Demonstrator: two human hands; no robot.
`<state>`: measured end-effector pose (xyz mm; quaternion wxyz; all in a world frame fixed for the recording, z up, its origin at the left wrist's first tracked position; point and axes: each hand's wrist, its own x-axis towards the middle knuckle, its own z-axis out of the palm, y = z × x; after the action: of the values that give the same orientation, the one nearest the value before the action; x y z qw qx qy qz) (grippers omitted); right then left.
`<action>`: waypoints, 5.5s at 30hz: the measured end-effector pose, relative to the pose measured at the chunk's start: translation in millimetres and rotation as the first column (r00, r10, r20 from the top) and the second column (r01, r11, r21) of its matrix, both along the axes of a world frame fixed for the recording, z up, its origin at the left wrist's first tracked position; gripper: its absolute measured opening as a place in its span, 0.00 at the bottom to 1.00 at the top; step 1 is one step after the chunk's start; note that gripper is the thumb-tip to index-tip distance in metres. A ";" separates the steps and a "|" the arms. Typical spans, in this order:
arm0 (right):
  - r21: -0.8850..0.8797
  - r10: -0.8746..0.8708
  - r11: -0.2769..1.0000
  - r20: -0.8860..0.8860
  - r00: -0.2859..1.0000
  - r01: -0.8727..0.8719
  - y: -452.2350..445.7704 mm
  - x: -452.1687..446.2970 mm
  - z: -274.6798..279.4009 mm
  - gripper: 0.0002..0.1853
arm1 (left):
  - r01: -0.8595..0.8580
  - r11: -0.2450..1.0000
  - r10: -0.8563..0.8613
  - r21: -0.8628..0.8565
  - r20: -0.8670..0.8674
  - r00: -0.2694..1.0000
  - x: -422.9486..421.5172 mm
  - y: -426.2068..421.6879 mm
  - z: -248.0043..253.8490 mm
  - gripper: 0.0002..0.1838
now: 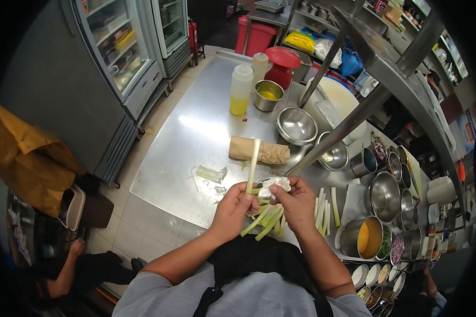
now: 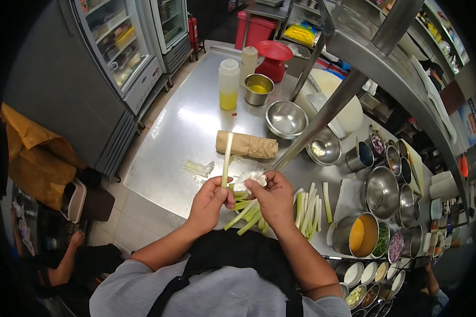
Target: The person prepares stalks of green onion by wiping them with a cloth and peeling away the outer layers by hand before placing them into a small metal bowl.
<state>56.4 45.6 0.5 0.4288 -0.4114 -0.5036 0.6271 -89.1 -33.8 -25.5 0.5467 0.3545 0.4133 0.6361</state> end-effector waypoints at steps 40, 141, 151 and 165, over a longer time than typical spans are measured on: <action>-0.130 -0.054 0.991 -0.206 0.977 0.028 28.4 -19.9 16.4 0.09 | 0.031 0.996 -0.067 -0.084 -0.466 0.882 -21.4 -12.9 -4.7 0.14; -0.132 -0.252 0.960 -0.023 0.967 0.247 -43.6 130.4 -71.6 0.12 | 0.213 0.956 -0.287 -0.204 -0.481 0.828 54.0 47.0 -28.2 0.16; -0.217 -0.282 0.952 -0.357 0.891 0.215 -49.1 89.8 -6.2 0.09 | 0.521 0.839 -0.538 -0.157 -0.095 0.838 78.5 40.9 -0.1 0.08; -0.134 -0.406 0.909 -0.061 0.912 0.396 -12.8 94.1 6.0 0.07 | 0.517 0.814 -0.569 -0.266 -0.187 0.800 68.6 24.7 17.3 0.06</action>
<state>150.6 32.8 6.5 0.5448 -0.5029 -0.3510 0.5719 -20.5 -9.1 -8.2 0.6809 0.4809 0.4235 0.3547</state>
